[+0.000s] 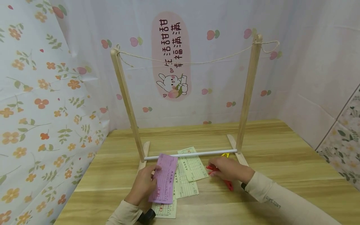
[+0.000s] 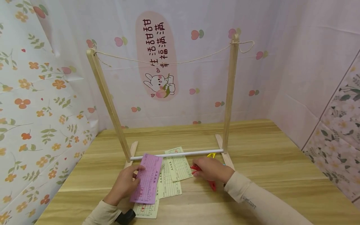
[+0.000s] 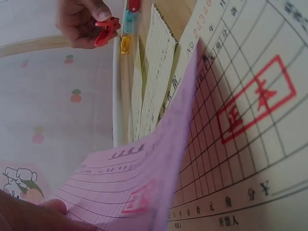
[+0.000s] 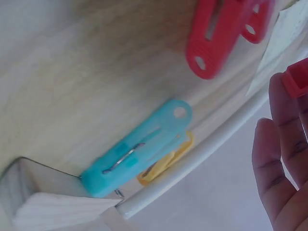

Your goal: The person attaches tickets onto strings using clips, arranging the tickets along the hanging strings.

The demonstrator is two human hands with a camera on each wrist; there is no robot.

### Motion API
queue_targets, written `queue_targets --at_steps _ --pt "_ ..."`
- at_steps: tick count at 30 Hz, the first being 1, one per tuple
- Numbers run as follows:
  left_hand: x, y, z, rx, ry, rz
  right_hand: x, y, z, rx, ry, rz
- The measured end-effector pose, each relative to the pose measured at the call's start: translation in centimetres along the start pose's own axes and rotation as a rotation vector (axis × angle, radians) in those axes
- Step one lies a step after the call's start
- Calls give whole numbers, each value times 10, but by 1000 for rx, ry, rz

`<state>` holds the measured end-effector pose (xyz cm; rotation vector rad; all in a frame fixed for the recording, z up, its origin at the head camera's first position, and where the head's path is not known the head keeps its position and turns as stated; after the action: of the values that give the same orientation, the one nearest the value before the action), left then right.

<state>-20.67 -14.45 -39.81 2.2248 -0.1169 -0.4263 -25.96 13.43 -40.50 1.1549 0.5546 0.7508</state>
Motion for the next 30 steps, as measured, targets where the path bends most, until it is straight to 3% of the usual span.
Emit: queue_targets --at_steps 10,16,25,30 --pt "2 3 -4 -17 -46 -47 -6 2 10 -70 13 -26" --pt "-5 7 -10 7 -104 -78 -9 16 12 -77 -14 -40" --pt "-10 11 -12 27 -87 -68 -15 26 15 -48 -1 -42" --pt "-11 15 -10 47 -84 -93 -20 32 15 -46 -1 -38"
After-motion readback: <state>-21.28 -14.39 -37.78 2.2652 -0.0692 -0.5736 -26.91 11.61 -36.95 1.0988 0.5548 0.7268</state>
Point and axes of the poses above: each hand's wrist, its own x-axis away from the middle knuckle, its own y-axis out of the back of the hand, z = x × y, the point moved 6 cm from there along -x, towards the middle knuckle, and after that the axes turned 6 degrees about z, right-handed, at the moved point
